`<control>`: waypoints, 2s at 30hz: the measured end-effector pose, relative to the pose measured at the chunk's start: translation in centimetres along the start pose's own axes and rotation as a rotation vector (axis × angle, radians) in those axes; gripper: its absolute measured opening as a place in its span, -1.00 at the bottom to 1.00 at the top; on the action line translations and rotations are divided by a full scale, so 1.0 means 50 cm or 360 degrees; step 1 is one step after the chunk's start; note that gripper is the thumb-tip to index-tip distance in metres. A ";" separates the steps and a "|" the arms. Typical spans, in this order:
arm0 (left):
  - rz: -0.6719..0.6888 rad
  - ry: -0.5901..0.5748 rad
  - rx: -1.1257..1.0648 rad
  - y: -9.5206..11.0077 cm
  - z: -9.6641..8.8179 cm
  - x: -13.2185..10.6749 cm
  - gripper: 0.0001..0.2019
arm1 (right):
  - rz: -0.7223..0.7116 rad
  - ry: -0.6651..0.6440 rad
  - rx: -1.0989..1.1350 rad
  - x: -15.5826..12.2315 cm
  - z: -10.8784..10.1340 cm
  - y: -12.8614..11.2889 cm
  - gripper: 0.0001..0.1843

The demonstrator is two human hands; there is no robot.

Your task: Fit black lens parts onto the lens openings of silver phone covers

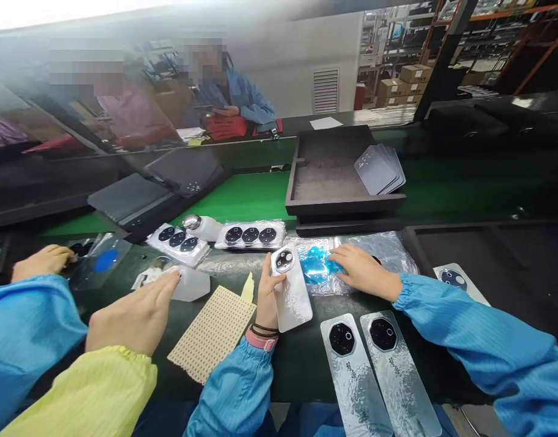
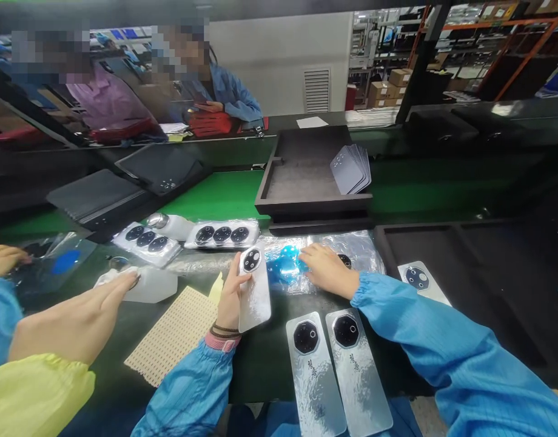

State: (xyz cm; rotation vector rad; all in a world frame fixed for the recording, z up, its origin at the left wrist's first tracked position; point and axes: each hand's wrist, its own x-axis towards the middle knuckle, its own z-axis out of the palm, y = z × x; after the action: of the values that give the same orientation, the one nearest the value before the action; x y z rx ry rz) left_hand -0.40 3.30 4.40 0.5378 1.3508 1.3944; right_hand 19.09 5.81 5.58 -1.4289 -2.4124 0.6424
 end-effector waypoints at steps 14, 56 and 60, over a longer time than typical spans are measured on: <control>0.0244 -0.0632 0.0454 -0.033 -0.004 -0.050 -0.82 | 0.0089 -0.0021 0.0947 -0.035 -0.029 -0.011 -0.78; 0.0078 -0.0699 0.0445 -0.032 -0.015 -0.090 -0.72 | -0.0292 0.0417 0.0978 -0.068 -0.015 -0.047 -0.81; 0.0101 -0.0659 0.0493 -0.029 -0.015 -0.091 -0.76 | -0.0075 0.0373 0.1173 -0.068 -0.014 -0.053 -0.82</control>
State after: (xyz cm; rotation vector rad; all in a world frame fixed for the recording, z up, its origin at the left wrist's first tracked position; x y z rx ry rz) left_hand 0.95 -1.32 4.45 1.0227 1.2183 1.0500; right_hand 19.00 1.90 7.50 -1.0489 -1.7368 1.1245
